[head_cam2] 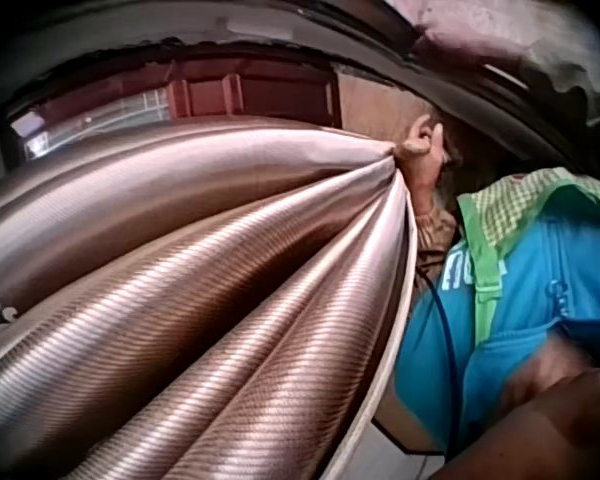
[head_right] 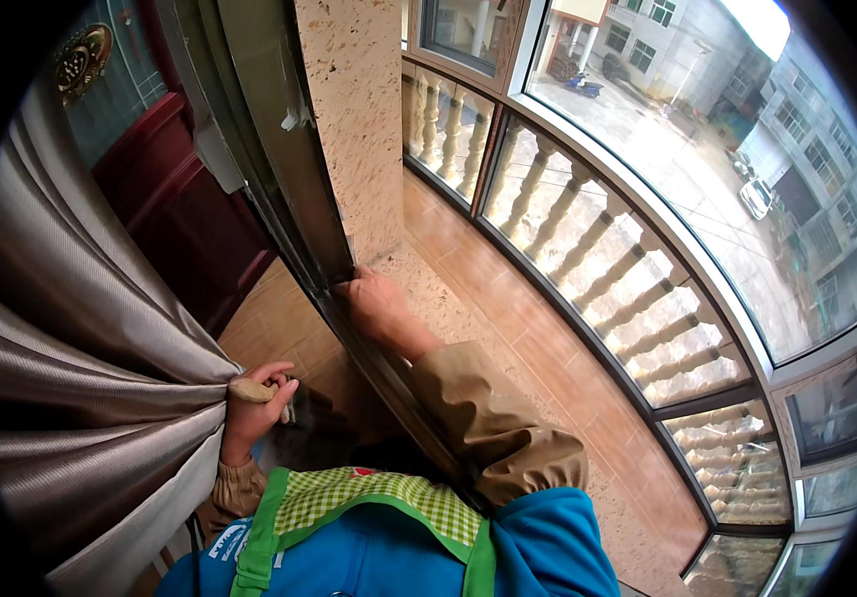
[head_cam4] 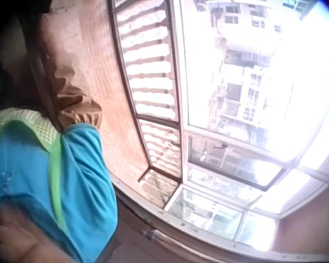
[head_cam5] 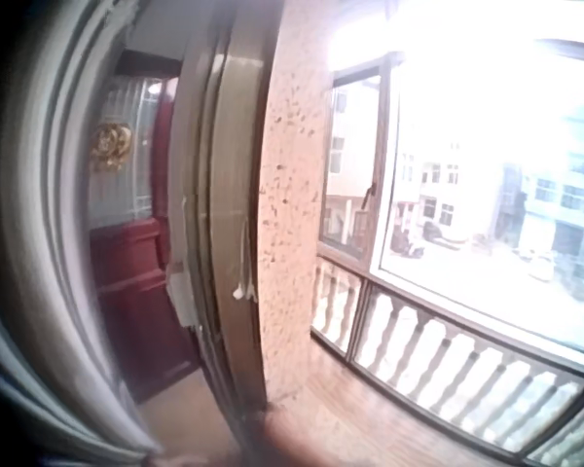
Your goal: The person cleans the window track and frame using a brush, then switches to a mop with a cloth to wipe the window glass. The person scrubs the track thoroughly before moving to the glass surface.
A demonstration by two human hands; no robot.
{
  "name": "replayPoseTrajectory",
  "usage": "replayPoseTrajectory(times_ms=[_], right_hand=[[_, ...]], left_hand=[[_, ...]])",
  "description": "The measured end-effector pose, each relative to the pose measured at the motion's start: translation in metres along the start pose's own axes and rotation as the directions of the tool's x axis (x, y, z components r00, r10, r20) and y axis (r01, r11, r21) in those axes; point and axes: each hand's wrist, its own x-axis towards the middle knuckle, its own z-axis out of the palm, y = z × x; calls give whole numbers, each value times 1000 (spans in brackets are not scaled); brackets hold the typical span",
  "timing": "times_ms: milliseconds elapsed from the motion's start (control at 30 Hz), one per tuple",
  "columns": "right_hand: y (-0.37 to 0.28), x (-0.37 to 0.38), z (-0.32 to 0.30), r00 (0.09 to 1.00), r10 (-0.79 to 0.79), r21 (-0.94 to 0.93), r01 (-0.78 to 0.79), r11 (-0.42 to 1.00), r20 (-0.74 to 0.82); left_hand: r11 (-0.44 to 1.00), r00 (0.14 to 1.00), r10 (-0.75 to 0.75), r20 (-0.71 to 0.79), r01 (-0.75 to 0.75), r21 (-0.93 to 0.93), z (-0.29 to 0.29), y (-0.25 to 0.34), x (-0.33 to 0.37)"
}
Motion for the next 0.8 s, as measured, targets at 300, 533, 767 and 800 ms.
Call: replayPoseTrajectory(times_ms=[300,533,767,800], right_hand=[[9,-3,9,989,-86,88,97,991,-124],[46,-28,-48,947,79,-251,-162,954,-312],[-12,-21,-28,989,-146,-196,141,970,-13],[-16,-16,-20,982,-187,-230,175,957,-29]], left_hand=[[992,995,-94,30,96,-79,5,1,4],[987,993,-114,26,116,-111,6,-9,-1],[996,997,-78,-7,77,-45,4,3,4],[997,998,-64,-11,63,-38,3,9,5]])
